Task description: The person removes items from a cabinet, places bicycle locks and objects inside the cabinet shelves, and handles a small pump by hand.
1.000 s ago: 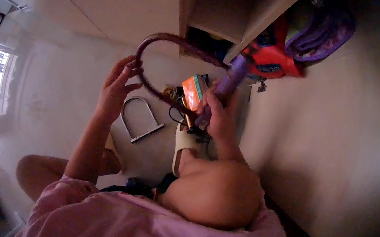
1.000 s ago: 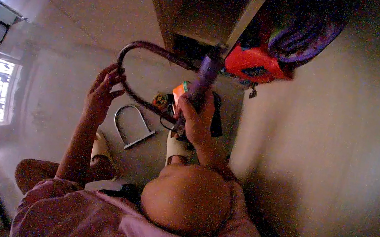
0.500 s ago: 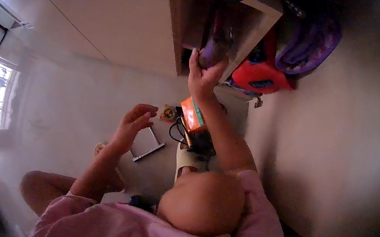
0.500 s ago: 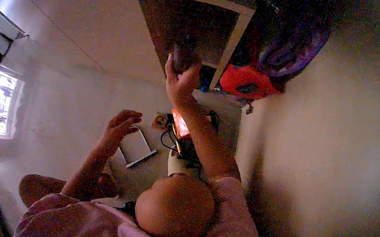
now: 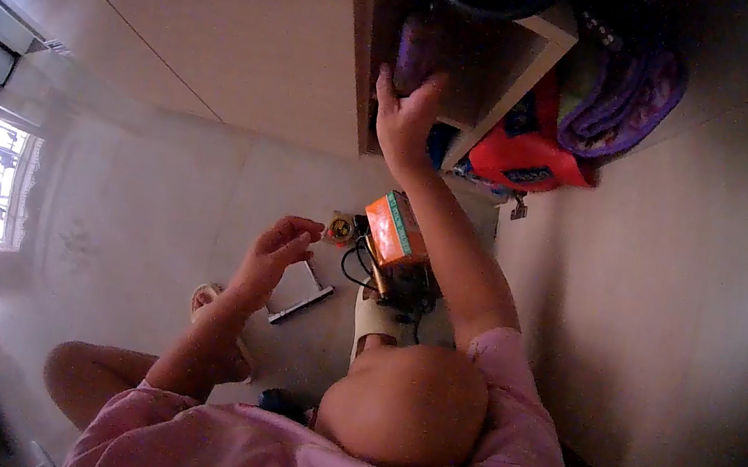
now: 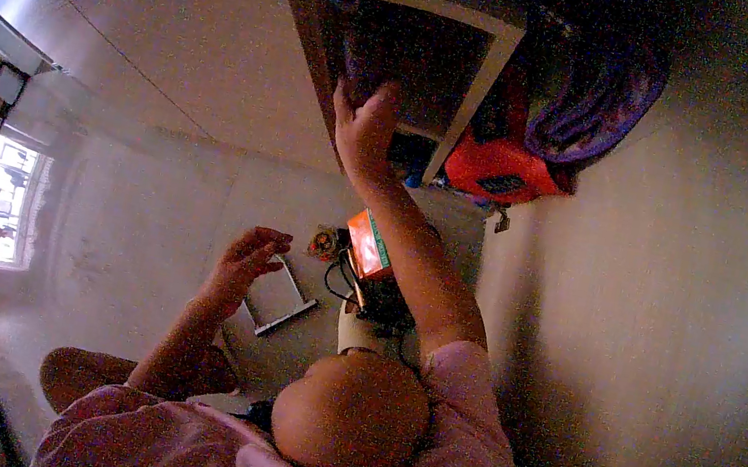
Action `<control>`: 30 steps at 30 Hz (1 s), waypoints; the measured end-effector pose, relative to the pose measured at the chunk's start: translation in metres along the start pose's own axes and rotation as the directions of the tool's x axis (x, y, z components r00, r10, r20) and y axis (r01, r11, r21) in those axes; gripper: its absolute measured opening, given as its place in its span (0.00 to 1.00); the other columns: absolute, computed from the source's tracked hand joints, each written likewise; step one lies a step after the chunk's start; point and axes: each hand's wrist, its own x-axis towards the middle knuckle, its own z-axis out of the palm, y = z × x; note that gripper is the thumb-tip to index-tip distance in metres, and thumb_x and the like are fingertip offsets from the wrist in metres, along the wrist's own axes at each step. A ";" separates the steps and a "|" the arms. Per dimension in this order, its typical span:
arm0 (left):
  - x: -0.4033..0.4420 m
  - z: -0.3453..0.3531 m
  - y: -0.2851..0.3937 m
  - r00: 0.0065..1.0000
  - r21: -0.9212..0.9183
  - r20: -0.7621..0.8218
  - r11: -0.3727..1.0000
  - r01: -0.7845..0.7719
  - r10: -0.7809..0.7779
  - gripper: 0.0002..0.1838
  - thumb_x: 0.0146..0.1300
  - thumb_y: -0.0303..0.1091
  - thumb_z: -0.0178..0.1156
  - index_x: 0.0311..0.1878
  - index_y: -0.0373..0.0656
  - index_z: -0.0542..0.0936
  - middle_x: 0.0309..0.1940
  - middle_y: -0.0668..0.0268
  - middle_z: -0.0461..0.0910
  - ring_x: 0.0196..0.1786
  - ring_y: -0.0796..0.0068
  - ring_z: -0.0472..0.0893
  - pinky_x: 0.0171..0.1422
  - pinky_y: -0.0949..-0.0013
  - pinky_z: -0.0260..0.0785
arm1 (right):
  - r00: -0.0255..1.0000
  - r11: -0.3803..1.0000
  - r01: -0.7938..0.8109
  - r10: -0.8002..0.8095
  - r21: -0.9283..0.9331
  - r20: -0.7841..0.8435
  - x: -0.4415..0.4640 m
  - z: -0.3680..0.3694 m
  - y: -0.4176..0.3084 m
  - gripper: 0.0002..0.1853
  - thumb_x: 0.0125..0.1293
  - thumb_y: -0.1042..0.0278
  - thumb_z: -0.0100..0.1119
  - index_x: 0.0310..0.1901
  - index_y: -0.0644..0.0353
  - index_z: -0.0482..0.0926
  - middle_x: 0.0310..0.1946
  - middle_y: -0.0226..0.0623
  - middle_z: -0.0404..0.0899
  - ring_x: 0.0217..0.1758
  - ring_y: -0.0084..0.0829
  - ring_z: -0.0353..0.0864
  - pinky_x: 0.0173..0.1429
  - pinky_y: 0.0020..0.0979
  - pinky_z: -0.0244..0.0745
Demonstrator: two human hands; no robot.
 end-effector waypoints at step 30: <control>-0.107 0.025 0.220 0.446 0.216 0.060 0.425 -0.879 0.893 0.31 0.56 0.50 0.55 0.57 0.41 0.61 0.54 0.50 0.66 0.52 0.53 0.71 0.51 0.55 0.66 | 0.917 0.598 -0.368 0.358 0.712 0.173 -0.096 -0.146 -0.087 0.17 0.55 0.76 0.57 0.45 0.62 0.63 0.29 0.31 0.69 0.29 0.20 0.69 0.34 0.23 0.68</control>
